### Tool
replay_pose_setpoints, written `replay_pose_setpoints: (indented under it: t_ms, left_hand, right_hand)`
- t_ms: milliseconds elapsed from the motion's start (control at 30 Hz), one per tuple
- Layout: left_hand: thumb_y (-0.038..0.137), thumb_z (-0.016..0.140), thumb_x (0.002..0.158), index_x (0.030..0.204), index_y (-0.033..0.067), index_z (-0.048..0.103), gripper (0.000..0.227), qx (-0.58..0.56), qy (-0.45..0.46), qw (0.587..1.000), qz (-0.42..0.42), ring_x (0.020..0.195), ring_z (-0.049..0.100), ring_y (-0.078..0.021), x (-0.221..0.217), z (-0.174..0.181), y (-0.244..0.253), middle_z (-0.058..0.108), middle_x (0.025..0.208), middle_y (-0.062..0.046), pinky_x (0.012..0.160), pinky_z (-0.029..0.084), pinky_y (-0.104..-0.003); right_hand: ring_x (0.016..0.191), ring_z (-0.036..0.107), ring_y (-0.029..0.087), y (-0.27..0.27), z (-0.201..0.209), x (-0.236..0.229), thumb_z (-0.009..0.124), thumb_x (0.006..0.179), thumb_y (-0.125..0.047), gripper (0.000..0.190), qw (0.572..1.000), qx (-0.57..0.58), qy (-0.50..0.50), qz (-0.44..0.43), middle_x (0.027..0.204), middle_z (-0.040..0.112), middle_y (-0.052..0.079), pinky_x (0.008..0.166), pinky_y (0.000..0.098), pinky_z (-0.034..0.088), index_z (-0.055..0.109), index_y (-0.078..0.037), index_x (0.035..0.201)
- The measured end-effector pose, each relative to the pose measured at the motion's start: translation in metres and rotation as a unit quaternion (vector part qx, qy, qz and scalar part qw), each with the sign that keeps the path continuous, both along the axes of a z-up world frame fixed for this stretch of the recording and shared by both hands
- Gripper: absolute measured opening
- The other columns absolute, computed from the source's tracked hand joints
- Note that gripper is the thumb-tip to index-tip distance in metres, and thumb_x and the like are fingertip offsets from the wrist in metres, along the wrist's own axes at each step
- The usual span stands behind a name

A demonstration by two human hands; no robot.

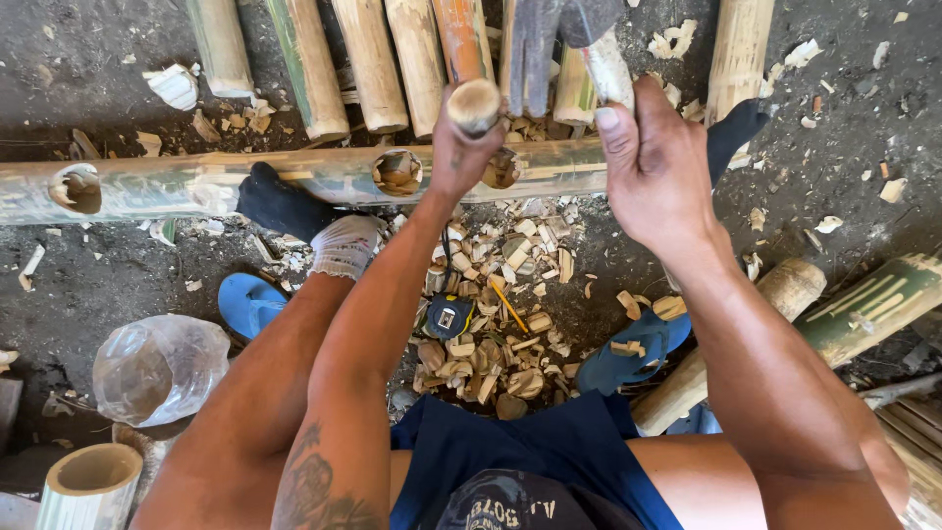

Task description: The person sits on the ground and uses a hammer and chisel to carve holes into bamboo poles. They repeatedly strike the chisel to remove material, occasionally inspecting the hollowed sections.

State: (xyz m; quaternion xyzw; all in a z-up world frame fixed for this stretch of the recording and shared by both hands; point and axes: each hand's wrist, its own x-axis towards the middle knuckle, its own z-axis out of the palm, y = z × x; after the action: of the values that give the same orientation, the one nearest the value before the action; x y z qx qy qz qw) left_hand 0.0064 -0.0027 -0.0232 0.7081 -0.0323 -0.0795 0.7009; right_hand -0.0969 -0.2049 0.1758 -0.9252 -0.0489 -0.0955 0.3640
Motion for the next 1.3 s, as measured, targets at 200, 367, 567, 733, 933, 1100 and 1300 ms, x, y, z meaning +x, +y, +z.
replay_pose_setpoints:
  t_ms: [200,367,567,733,933,1100,1300]
  left_hand:
    - [0.007,0.074,0.083,0.14,0.0117,0.047,0.063,-0.019,0.036,0.997,-0.059,0.091,0.07,-0.0162,0.02,-0.018,-0.011,0.068,0.112,-0.006,0.075,0.066,-0.031]
    - [-0.007,0.083,0.085,0.131,0.0059,0.057,0.055,-0.112,-0.236,0.961,-0.093,0.106,0.069,-0.0231,0.019,-0.025,-0.023,0.069,0.116,-0.011,0.101,0.058,-0.036]
    - [0.002,0.073,0.077,0.138,0.0049,0.039,0.07,-0.1,0.006,0.982,0.162,0.077,0.071,-0.0231,0.034,0.026,0.019,0.066,0.103,-0.016,0.063,0.067,-0.034]
    - [0.01,0.075,0.086,0.143,0.0061,0.028,0.075,-0.069,-0.042,0.996,0.048,0.081,0.069,-0.0219,-0.012,0.055,0.049,0.066,0.104,-0.015,0.067,0.063,-0.034]
    - [0.027,0.084,0.082,0.124,0.0075,0.062,0.051,0.192,0.028,0.946,-0.26,0.1,0.074,-0.0238,-0.08,0.019,0.059,0.075,0.113,-0.012,0.092,0.06,-0.037]
    - [0.028,0.085,0.074,0.127,0.0106,0.061,0.061,0.369,0.068,0.877,-0.299,0.104,0.071,-0.036,-0.099,-0.016,0.068,0.073,0.111,-0.019,0.092,0.056,-0.045]
    - [0.032,0.084,0.076,0.128,0.0094,0.062,0.061,0.416,0.065,0.855,-0.303,0.11,0.068,-0.0401,-0.103,-0.036,0.067,0.071,0.117,-0.022,0.096,0.055,-0.048]
  right_hand:
    - [0.042,0.055,0.019,0.029,-0.059,0.035,0.04,0.113,-0.04,0.046,0.985,-0.08,0.153,0.012,0.062,0.058,0.009,0.034,0.0345,0.045,0.057,0.003,0.115]
    - [0.054,0.066,0.031,0.009,-0.117,-0.014,0.048,0.109,-0.036,0.037,0.981,0.034,0.18,-0.057,0.065,0.064,0.02,0.051,0.0472,0.051,0.06,-0.001,0.109]
    - [0.054,0.064,0.038,-0.022,-0.194,-0.127,0.051,0.105,-0.037,0.034,0.968,-0.05,0.241,-0.053,0.065,0.064,0.023,0.052,0.0484,0.05,0.061,-0.005,0.097]
    - [0.069,0.07,0.034,0.003,-0.225,-0.146,0.058,0.1,-0.04,0.03,0.92,-0.107,0.378,-0.006,0.08,0.071,0.015,0.064,0.0464,0.055,0.07,-0.013,0.103]
    - [0.146,0.036,0.037,0.043,-0.21,-0.038,0.067,0.094,-0.017,0.026,0.984,-0.164,0.072,0.019,0.152,0.048,0.013,0.117,0.0598,0.032,0.075,-0.018,0.119]
    - [0.153,0.011,0.034,0.067,-0.192,0.037,0.068,0.083,-0.01,0.03,0.916,-0.287,0.238,0.145,0.165,0.024,0.008,0.12,0.0616,0.013,0.075,-0.022,0.11]
    - [0.159,0.01,0.03,0.074,-0.194,0.058,0.069,0.087,-0.009,0.014,0.843,-0.396,0.295,0.215,0.169,0.022,0.007,0.126,0.0569,0.013,0.08,-0.015,0.094]
